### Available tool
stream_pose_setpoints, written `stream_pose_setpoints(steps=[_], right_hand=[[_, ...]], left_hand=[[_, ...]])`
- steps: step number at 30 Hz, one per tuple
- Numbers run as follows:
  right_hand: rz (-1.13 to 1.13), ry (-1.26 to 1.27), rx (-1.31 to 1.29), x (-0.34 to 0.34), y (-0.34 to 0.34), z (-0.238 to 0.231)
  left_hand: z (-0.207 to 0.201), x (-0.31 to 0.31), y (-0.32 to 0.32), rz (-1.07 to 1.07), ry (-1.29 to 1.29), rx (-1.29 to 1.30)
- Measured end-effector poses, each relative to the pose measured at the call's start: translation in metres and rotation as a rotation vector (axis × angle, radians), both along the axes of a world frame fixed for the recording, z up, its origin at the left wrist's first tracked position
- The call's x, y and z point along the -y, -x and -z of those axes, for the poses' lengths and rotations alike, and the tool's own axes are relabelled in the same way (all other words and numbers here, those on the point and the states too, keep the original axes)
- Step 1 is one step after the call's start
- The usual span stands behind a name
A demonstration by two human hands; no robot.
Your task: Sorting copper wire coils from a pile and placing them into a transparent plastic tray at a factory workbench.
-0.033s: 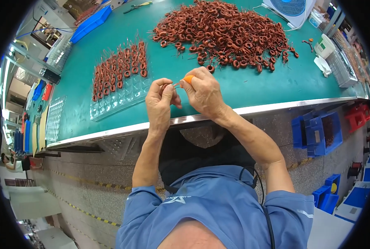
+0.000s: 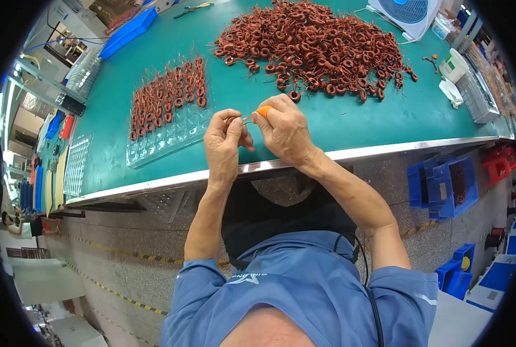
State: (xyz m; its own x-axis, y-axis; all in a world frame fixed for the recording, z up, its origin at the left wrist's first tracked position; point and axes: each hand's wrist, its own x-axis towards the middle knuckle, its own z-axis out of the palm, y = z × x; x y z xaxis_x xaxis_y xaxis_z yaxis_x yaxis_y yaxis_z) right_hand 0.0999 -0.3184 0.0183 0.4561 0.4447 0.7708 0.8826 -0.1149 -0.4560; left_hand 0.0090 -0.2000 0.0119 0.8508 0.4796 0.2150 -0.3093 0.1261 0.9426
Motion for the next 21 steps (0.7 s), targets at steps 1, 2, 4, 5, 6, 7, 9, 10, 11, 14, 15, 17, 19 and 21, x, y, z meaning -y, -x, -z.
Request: stream_pose_setpoints(steps=[1, 2, 4, 5, 6, 7, 9, 10, 11, 14, 15, 17, 19, 21], right_hand=[[-0.007, -0.003, -0.001, -0.001, -0.002, 0.0], [-0.029, 0.018, -0.055, -0.002, -0.002, -0.003], [-0.073, 0.056, -0.191, -0.001, -0.001, -0.009], [-0.077, 0.054, -0.191, -0.002, -0.001, -0.008], [-0.059, 0.033, -0.092, -0.002, -0.001, -0.006], [-0.042, 0.011, 0.007, -0.002, 0.0, -0.005], [-0.02, 0.017, 0.139, -0.002, 0.004, -0.01], [0.008, 0.023, 0.271, -0.002, 0.005, -0.011], [-0.002, 0.022, 0.209, -0.002, 0.0, -0.013], [-0.065, 0.064, -0.217, -0.003, -0.004, -0.012], [-0.064, 0.06, -0.22, -0.004, -0.003, -0.011], [-0.092, 0.049, -0.412, -0.005, -0.003, -0.006], [-0.143, 0.0, -0.552, -0.001, -0.006, 0.001], [-0.257, -0.04, -0.714, 0.007, -0.007, -0.003]], left_hand=[[-0.001, -0.002, 0.0, -0.007, -0.003, -0.001], [-0.003, -0.003, 0.001, 0.01, 0.032, 0.007], [-0.002, -0.004, 0.003, 0.041, 0.102, 0.049], [-0.004, -0.004, 0.004, 0.038, 0.101, 0.048], [-0.005, -0.005, 0.005, 0.036, 0.063, 0.027], [-0.007, -0.005, 0.006, 0.034, 0.026, 0.006], [-0.009, -0.01, 0.008, 0.024, -0.038, -0.019], [-0.009, -0.011, 0.009, 0.021, -0.099, -0.044], [-0.01, -0.009, 0.009, 0.018, -0.098, -0.048], [-0.009, -0.005, 0.006, -0.02, -0.088, -0.048], [-0.01, -0.008, 0.007, -0.019, -0.091, -0.051], [-0.011, -0.014, 0.007, 0.09, 0.047, -0.065], [-0.012, -0.019, 0.007, 0.141, 0.051, -0.102], [-0.013, -0.021, 0.009, 0.139, -0.055, -0.053]])
